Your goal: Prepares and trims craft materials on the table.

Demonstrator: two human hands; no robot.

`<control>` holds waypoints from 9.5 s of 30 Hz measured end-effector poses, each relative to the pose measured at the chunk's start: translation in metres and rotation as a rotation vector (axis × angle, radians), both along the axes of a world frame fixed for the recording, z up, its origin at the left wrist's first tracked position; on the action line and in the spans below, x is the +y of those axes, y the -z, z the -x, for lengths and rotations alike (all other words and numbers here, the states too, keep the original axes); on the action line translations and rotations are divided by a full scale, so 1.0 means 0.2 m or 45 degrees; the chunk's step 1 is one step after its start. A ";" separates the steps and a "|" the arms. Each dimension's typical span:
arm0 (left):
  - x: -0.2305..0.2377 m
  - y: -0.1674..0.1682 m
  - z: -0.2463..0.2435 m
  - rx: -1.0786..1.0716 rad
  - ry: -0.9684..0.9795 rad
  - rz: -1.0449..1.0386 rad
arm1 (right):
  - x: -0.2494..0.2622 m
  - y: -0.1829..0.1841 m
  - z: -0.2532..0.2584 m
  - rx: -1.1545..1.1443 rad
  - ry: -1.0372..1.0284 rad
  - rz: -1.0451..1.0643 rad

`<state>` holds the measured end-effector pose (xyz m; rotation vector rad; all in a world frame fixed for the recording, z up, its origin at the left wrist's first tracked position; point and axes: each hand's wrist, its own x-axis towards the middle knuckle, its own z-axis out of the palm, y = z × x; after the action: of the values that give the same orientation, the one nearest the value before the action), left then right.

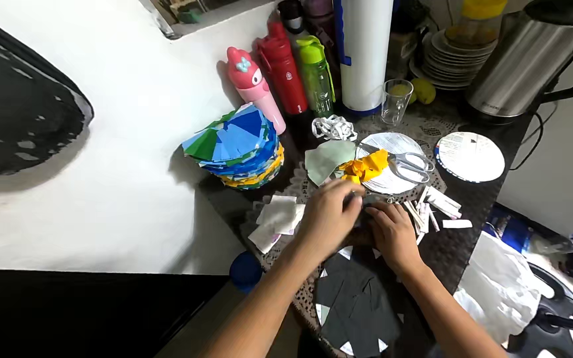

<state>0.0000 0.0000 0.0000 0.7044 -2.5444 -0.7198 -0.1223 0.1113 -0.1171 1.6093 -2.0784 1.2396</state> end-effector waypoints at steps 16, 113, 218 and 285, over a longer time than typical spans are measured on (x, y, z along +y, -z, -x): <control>-0.27 0.22 0.48 -0.187 -0.057 0.195 | -0.01 -0.01 0.00 -0.003 0.013 -0.254; -0.02 0.25 -0.45 -0.035 -0.550 -0.023 | 0.04 -0.29 -0.17 -1.908 -0.534 -0.078; 0.68 0.42 -0.82 0.860 -0.138 -1.662 | 0.55 -0.28 -0.49 -1.188 -0.734 -0.116; 0.06 -0.15 -0.69 0.265 0.177 0.012 | -0.21 -0.52 0.66 0.174 0.397 -1.201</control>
<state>0.1379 0.0117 0.0306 0.4272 -2.4202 -0.7824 -0.2548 0.0683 -0.0129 1.4687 -2.8573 -0.0103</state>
